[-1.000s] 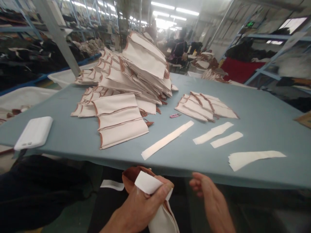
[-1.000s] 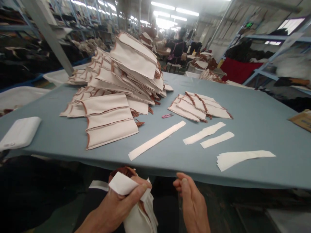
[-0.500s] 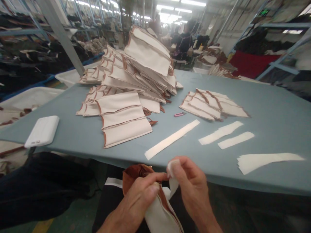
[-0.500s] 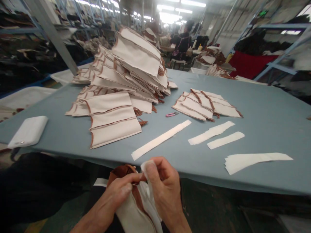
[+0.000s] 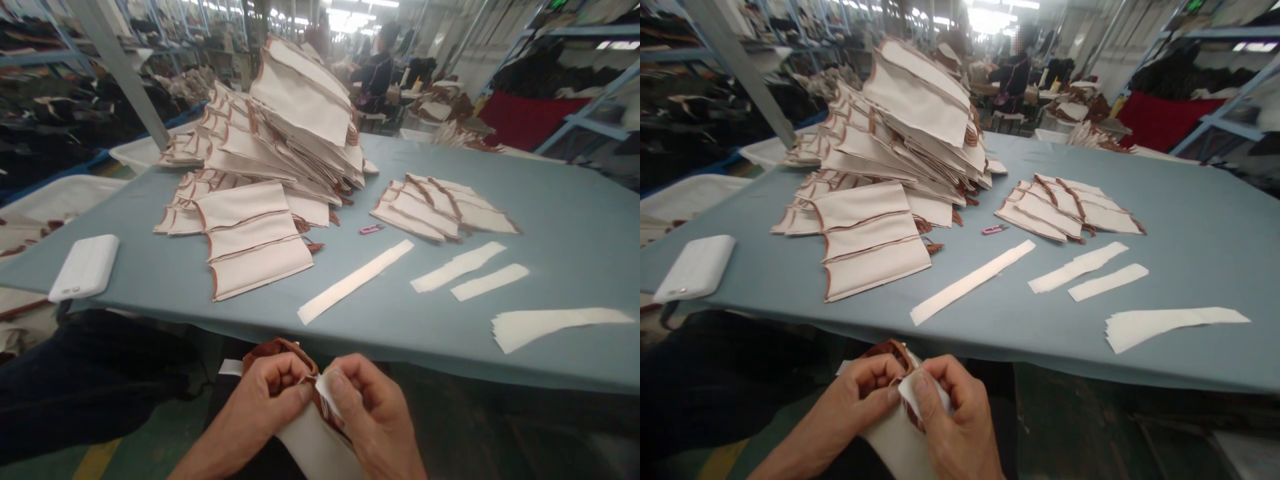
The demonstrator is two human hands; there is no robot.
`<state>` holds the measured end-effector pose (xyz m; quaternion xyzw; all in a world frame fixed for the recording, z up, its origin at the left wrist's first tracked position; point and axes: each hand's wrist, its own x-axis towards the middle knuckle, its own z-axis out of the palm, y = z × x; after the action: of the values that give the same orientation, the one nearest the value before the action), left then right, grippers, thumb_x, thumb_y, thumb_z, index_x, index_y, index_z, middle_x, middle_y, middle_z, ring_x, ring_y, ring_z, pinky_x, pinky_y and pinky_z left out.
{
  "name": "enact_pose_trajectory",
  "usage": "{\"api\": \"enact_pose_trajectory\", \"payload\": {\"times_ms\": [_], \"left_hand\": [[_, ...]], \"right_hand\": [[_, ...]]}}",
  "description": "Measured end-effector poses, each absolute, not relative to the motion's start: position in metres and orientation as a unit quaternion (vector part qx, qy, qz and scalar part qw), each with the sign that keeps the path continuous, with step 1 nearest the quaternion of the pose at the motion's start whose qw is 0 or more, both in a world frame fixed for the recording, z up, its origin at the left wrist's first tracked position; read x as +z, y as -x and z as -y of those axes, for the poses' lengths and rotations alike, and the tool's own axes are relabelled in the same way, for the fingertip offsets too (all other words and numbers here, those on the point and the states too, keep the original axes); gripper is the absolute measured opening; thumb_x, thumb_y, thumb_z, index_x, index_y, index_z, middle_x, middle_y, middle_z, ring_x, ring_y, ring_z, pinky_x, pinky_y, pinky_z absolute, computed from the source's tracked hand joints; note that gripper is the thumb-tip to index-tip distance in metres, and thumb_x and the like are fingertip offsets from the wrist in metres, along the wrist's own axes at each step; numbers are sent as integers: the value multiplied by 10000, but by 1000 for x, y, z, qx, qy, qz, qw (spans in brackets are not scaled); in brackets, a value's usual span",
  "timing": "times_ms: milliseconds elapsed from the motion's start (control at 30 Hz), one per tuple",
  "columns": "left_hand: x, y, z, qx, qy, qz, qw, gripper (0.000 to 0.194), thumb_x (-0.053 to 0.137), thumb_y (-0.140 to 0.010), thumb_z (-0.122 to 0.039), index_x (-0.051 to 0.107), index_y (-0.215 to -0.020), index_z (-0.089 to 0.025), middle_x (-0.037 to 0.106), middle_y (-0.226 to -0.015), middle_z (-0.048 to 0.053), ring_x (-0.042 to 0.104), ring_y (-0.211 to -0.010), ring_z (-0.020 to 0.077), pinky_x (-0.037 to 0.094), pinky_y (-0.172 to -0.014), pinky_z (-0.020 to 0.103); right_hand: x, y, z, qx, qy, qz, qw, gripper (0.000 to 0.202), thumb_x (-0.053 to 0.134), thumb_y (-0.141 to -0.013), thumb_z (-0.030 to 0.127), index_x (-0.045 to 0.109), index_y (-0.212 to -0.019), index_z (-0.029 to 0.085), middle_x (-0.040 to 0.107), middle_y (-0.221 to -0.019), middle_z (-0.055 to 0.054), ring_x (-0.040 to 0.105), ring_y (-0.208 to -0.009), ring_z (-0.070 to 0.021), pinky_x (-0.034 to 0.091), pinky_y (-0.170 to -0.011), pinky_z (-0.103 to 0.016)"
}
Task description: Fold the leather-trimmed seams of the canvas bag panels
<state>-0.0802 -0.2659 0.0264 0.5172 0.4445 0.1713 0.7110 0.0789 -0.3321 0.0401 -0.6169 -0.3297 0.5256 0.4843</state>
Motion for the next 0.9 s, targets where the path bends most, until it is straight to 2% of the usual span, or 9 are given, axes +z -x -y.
{"api": "enact_pose_trajectory", "payload": {"times_ms": [167,300,600,700,900], "left_hand": [[33,83,265,188,-594,-465,629,346,589,-868,-452,646,-704,-153,590,-704,18,490,-633,147,357,-569,231],[37,77,266,237,-608,-456,606,351,564,-886,-426,661,-677,-161,569,-640,4,451,-571,133,328,-520,223],[30,75,270,288,-551,-436,651,397,616,-904,-460,668,-658,-152,547,-618,-6,404,-558,116,324,-510,209],[25,77,269,284,-521,-432,679,401,634,-906,-482,689,-688,-148,521,-607,-17,375,-550,107,318,-511,207],[19,79,267,281,-494,-432,700,411,653,-894,-506,695,-723,-135,550,-655,0,405,-582,115,328,-531,214]], "right_hand": [[40,-84,344,512,663,353,418,471,647,-877,651,613,-804,187,583,-598,20,434,-524,-101,298,-499,-222],[43,-78,344,490,675,388,391,359,614,-896,554,586,-808,207,580,-579,33,456,-518,-108,300,-487,-217],[54,-71,332,372,733,438,365,330,528,-958,538,599,-831,241,641,-612,26,602,-572,-156,329,-492,-243],[50,-73,332,342,734,469,353,323,520,-974,523,610,-841,242,644,-608,31,613,-562,-156,348,-500,-243],[40,-77,327,304,709,528,354,277,517,-988,455,619,-845,240,674,-621,33,628,-515,-145,392,-489,-224]]}}
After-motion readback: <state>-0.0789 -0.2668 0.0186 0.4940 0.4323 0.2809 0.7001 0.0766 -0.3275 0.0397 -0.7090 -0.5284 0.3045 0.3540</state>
